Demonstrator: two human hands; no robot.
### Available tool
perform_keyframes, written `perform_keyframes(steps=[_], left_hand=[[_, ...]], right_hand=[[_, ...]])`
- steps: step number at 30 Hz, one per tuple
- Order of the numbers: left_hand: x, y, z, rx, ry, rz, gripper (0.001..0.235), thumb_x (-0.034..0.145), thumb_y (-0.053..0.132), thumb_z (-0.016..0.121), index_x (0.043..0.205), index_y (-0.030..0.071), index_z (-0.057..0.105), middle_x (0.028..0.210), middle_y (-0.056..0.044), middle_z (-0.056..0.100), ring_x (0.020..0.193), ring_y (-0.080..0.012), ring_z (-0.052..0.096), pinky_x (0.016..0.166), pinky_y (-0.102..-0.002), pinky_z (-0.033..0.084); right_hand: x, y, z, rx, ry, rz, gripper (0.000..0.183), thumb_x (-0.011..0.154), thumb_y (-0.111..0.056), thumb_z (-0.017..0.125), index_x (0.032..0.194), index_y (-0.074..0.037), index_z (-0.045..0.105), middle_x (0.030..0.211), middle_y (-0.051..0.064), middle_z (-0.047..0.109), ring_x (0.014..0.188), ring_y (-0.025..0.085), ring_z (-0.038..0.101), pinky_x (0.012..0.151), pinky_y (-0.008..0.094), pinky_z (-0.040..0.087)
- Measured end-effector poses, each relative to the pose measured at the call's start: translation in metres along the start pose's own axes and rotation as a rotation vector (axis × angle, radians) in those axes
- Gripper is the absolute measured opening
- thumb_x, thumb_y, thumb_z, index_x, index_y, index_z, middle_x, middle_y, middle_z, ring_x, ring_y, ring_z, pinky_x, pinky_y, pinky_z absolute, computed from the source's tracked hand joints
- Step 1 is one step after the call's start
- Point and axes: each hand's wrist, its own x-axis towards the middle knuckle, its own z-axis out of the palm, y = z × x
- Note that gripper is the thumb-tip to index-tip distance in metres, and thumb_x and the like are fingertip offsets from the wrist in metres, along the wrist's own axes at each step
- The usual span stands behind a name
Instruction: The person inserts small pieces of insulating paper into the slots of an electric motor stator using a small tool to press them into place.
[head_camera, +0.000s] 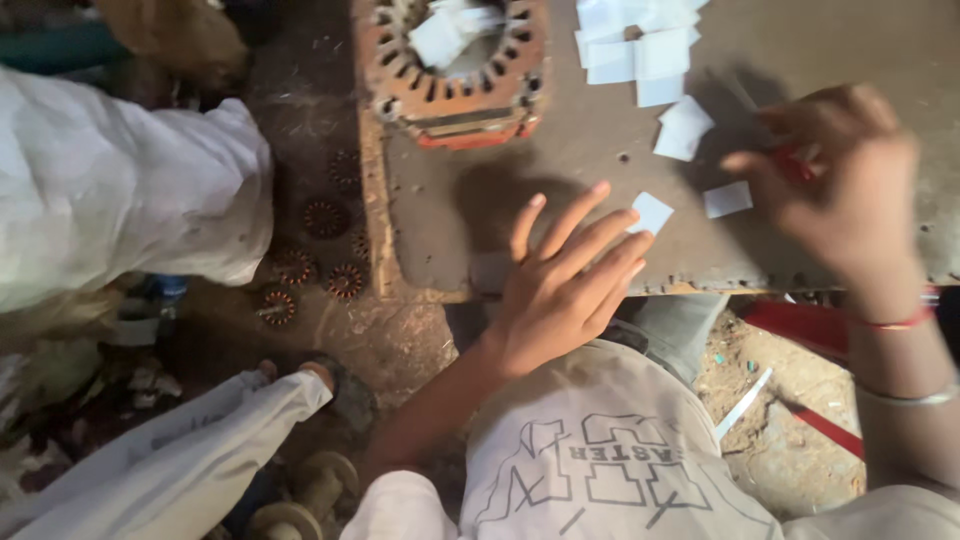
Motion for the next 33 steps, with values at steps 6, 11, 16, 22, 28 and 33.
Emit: perform_keyframes(steps=[6, 11, 16, 22, 28, 33], left_hand=[[-0.006, -0.001, 0.023, 0.004, -0.183, -0.035, 0.027, 0.103, 0.029, 0.069, 0.122, 0.012, 0.072, 0.135, 0.000, 0.067, 0.148, -0.0231, 0.042, 0.123, -0.065, 0.003], [-0.005, -0.005, 0.020, -0.059, -0.181, -0.093, 0.026, 0.098, 0.014, 0.067, 0.123, 0.016, 0.075, 0.130, 0.000, 0.066, 0.149, -0.0210, 0.045, 0.126, -0.065, 0.007], [-0.013, -0.007, 0.017, 0.058, -0.208, 0.003, 0.029, 0.097, 0.008, 0.066, 0.124, 0.014, 0.072, 0.129, -0.004, 0.068, 0.149, -0.0232, 0.048, 0.126, -0.065, 0.007], [-0.028, -0.016, 0.012, -0.067, -0.276, 0.165, 0.025, 0.099, 0.016, 0.064, 0.123, 0.012, 0.072, 0.119, -0.005, 0.068, 0.141, -0.0251, 0.051, 0.118, -0.068, 0.008], [-0.035, -0.017, 0.019, 0.118, -0.218, 0.213, 0.022, 0.103, 0.013, 0.065, 0.123, 0.010, 0.074, 0.114, -0.003, 0.071, 0.141, -0.0216, 0.058, 0.122, -0.071, 0.017], [-0.033, -0.019, 0.019, 0.110, -0.172, 0.292, 0.022, 0.105, 0.015, 0.065, 0.123, 0.010, 0.076, 0.115, -0.005, 0.070, 0.138, -0.0243, 0.058, 0.119, -0.073, 0.016]], right_hand=[[-0.020, 0.022, 0.033, -0.166, 0.141, -0.118, 0.011, 0.097, 0.002, 0.079, 0.102, -0.001, 0.070, 0.093, 0.012, 0.062, 0.085, 0.034, 0.065, 0.076, 0.041, 0.053], [-0.048, 0.000, -0.001, -0.052, 0.089, -0.067, 0.028, 0.099, 0.010, 0.064, 0.123, -0.004, 0.071, 0.102, 0.012, 0.060, 0.084, 0.026, 0.065, 0.073, 0.035, 0.051], [-0.091, -0.049, -0.004, -0.266, -0.251, -0.081, 0.055, 0.075, 0.009, 0.068, 0.123, -0.014, 0.080, 0.083, 0.007, 0.061, 0.058, 0.024, 0.060, 0.049, 0.039, 0.046], [-0.109, -0.054, 0.005, -0.202, -0.163, -0.060, 0.059, 0.077, 0.010, 0.064, 0.132, -0.011, 0.074, 0.092, 0.006, 0.058, 0.073, 0.022, 0.063, 0.061, 0.035, 0.051], [-0.100, -0.044, 0.013, -0.090, -0.209, -0.142, 0.059, 0.077, 0.009, 0.065, 0.132, -0.010, 0.073, 0.089, 0.006, 0.057, 0.068, 0.022, 0.060, 0.061, 0.037, 0.052], [-0.095, -0.036, 0.007, -0.113, -0.321, -0.263, 0.067, 0.070, 0.005, 0.065, 0.136, -0.007, 0.069, 0.089, 0.007, 0.056, 0.068, 0.021, 0.062, 0.060, 0.035, 0.055]])
